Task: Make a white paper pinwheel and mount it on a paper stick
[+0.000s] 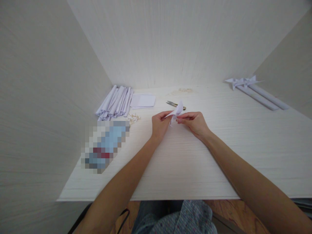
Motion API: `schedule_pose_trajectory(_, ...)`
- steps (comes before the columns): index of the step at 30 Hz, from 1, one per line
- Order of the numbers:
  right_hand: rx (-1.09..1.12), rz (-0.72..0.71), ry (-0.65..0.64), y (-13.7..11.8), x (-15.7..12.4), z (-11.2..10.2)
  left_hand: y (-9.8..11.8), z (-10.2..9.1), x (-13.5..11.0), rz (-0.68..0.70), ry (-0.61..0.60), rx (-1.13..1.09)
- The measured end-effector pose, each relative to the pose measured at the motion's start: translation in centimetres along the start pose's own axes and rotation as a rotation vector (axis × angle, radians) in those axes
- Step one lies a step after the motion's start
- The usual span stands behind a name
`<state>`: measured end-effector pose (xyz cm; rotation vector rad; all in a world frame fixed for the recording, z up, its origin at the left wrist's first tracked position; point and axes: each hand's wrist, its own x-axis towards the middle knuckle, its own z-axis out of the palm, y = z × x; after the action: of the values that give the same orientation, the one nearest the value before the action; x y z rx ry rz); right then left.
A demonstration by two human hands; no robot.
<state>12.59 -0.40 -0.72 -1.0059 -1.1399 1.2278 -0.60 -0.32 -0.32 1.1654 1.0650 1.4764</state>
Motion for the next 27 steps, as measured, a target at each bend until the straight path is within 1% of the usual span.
schedule_pose_trajectory(3, 0.024, 0.0, -0.002, -0.07, -0.02, 0.01, 0.04, 0.01, -0.01, -0.011, 0.007, -0.005)
schedule_pose_trajectory(10, 0.093, 0.016, -0.06, -0.36, 0.03, -0.14, -0.12, -0.08, 0.08, -0.007, 0.018, -0.015)
schedule_pose_trajectory(19, 0.14, 0.1, -0.082, -0.39, -0.1, -0.2, 0.01, -0.03, -0.03, -0.007, -0.006, -0.032)
schedule_pose_trajectory(27, 0.127, 0.105, -0.07, -0.59, -0.21, -0.09, 0.19, 0.09, -0.13, -0.025, -0.008, -0.019)
